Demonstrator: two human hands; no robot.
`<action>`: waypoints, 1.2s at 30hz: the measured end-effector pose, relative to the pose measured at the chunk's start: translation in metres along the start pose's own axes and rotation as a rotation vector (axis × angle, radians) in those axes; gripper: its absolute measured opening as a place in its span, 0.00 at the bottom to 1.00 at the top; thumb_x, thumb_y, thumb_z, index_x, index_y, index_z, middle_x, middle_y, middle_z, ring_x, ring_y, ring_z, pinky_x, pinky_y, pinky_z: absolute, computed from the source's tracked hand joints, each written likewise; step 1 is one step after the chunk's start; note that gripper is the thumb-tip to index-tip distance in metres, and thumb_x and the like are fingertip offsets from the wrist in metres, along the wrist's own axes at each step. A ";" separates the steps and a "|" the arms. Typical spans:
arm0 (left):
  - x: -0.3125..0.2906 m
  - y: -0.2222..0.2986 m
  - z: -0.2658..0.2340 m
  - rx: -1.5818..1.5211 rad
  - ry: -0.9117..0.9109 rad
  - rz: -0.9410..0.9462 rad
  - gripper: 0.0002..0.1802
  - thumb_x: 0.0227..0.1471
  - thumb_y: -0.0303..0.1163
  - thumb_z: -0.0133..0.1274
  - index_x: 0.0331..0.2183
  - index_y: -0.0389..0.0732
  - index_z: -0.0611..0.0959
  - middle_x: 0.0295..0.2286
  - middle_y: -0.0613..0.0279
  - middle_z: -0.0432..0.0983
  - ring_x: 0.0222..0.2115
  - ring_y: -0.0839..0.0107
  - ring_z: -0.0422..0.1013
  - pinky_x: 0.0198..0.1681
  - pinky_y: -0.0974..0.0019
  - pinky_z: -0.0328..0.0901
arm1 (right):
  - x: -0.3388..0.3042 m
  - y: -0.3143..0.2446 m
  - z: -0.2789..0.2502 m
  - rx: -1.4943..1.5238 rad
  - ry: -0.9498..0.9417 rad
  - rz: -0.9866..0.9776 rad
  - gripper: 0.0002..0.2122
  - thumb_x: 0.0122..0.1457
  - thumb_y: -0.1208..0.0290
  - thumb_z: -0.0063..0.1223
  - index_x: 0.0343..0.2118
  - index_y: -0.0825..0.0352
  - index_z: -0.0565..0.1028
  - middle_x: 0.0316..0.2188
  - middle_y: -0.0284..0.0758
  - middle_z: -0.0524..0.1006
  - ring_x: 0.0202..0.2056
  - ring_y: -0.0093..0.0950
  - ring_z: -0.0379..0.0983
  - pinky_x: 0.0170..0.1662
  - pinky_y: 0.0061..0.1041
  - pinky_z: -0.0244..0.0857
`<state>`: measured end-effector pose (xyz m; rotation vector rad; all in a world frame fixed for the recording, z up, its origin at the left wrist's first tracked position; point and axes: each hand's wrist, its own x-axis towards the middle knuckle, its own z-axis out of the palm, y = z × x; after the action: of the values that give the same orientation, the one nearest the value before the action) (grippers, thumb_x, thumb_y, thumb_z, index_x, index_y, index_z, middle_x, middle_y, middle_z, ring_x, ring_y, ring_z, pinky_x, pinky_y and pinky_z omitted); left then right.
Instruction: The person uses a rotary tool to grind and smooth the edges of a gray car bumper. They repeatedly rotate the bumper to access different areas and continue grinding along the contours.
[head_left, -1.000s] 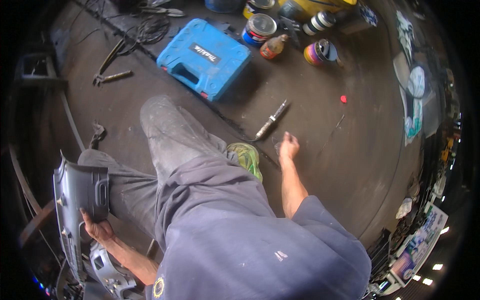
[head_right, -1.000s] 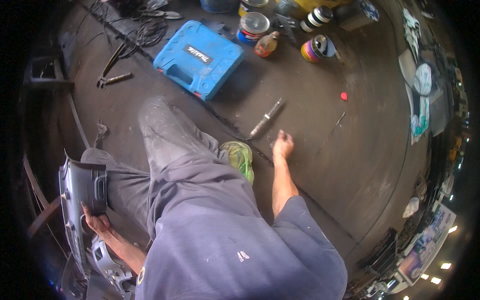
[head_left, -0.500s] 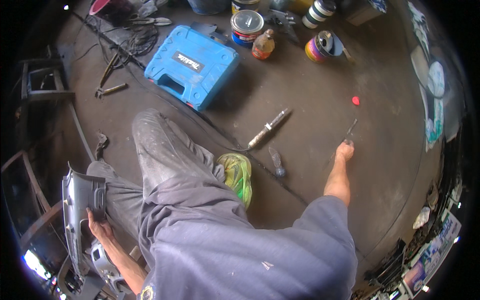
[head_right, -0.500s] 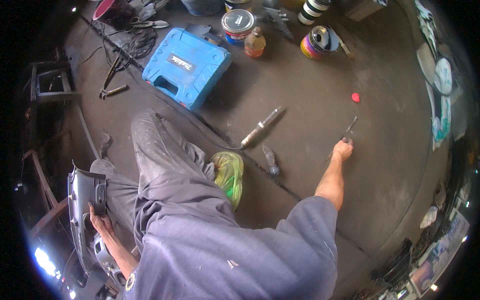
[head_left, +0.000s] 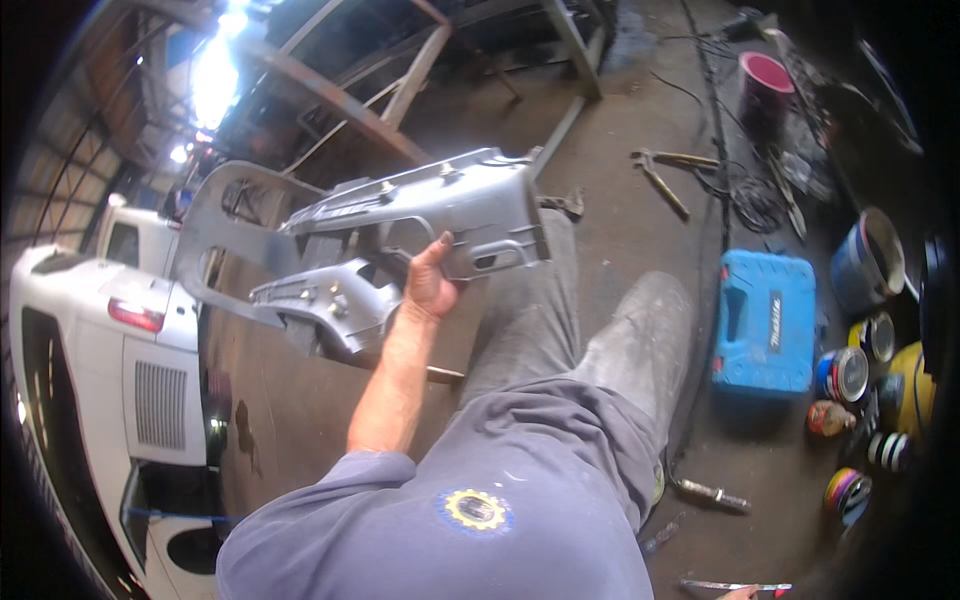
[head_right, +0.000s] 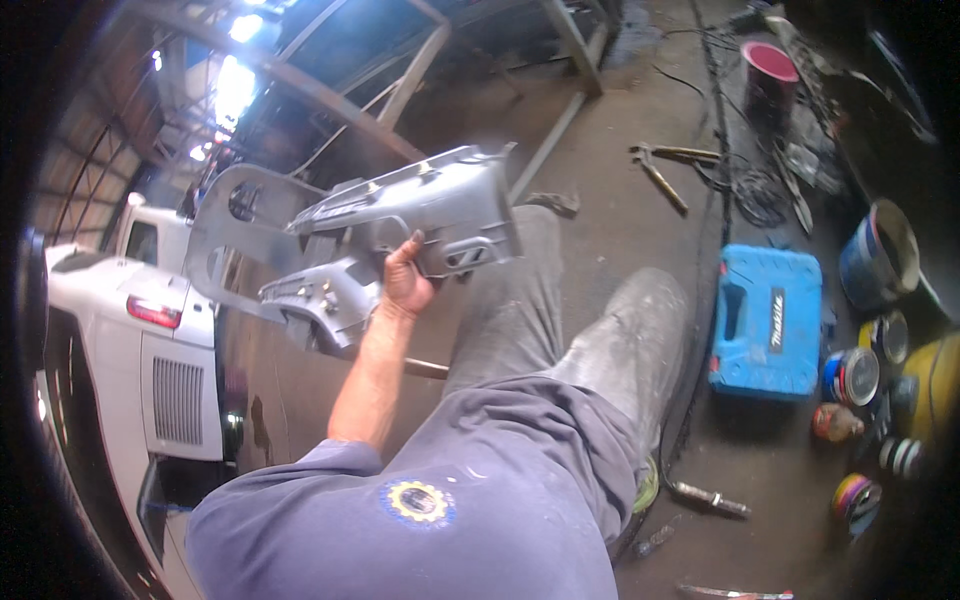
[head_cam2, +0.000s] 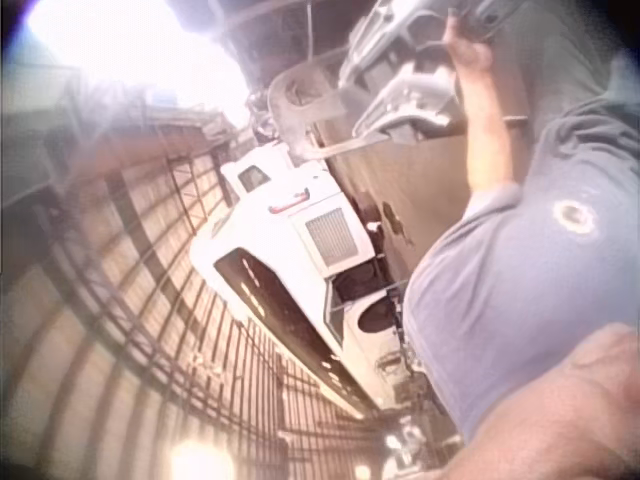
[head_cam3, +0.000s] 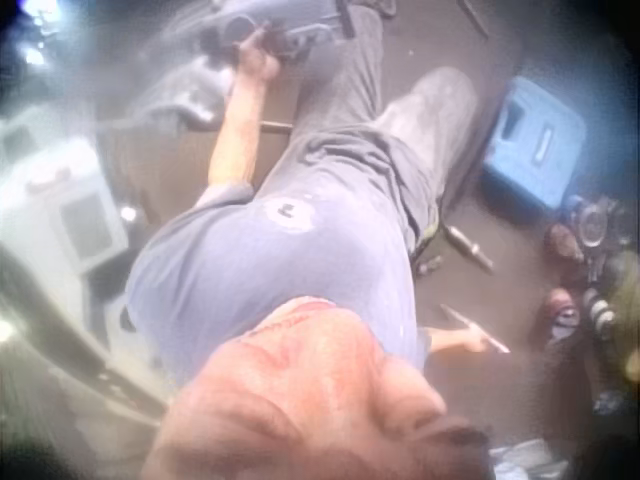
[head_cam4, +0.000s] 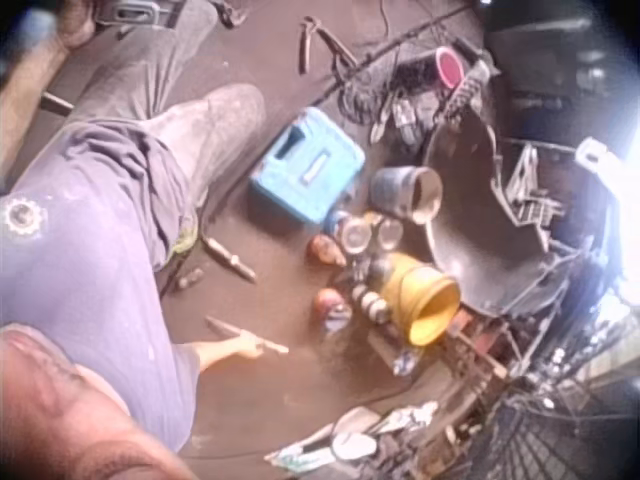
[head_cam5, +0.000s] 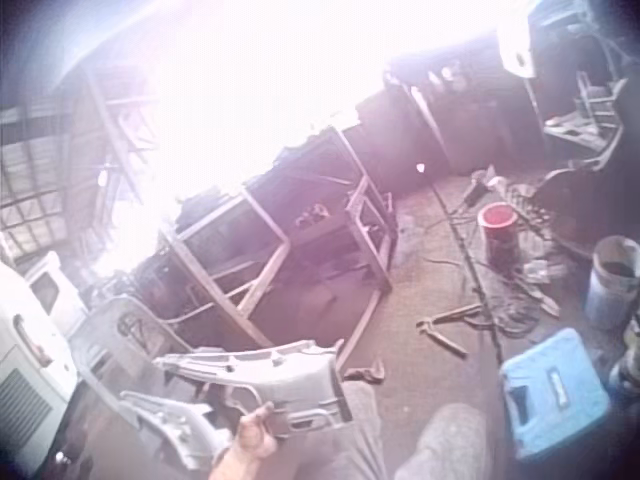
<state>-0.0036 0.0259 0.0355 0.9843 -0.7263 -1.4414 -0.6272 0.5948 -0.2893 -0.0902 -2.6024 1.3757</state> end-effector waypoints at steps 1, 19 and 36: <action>-0.006 -0.014 0.007 -0.142 -0.106 -0.082 0.24 0.49 0.38 0.65 0.47 0.39 0.81 0.44 0.60 0.80 0.48 0.58 0.73 0.54 0.50 0.66 | 0.014 -0.020 0.008 -0.058 0.102 -0.476 0.09 0.62 0.67 0.58 0.34 0.67 0.72 0.29 0.39 0.75 0.27 0.33 0.69 0.25 0.34 0.67; -0.021 -0.061 -0.005 -0.459 0.294 0.039 0.12 0.54 0.40 0.65 0.34 0.46 0.80 0.27 0.68 0.75 0.26 0.75 0.71 0.21 0.73 0.58 | -0.283 -0.448 0.155 -0.162 -1.284 -1.549 0.19 0.42 0.76 0.61 0.42 0.61 0.81 0.34 0.38 0.75 0.42 0.39 0.73 0.46 0.40 0.67; -0.010 -0.076 -0.005 -0.591 0.129 0.186 0.17 0.63 0.32 0.53 0.49 0.32 0.77 0.45 0.55 0.77 0.48 0.61 0.72 0.57 0.55 0.64 | -0.381 -0.563 0.190 0.480 -1.432 -1.301 0.18 0.54 0.80 0.60 0.49 0.63 0.78 0.38 0.42 0.81 0.35 0.38 0.80 0.38 0.32 0.74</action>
<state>-0.0345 0.0455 -0.0323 0.5274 -0.2565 -1.3034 -0.2713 0.0674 0.0150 2.8056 -1.6834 1.4463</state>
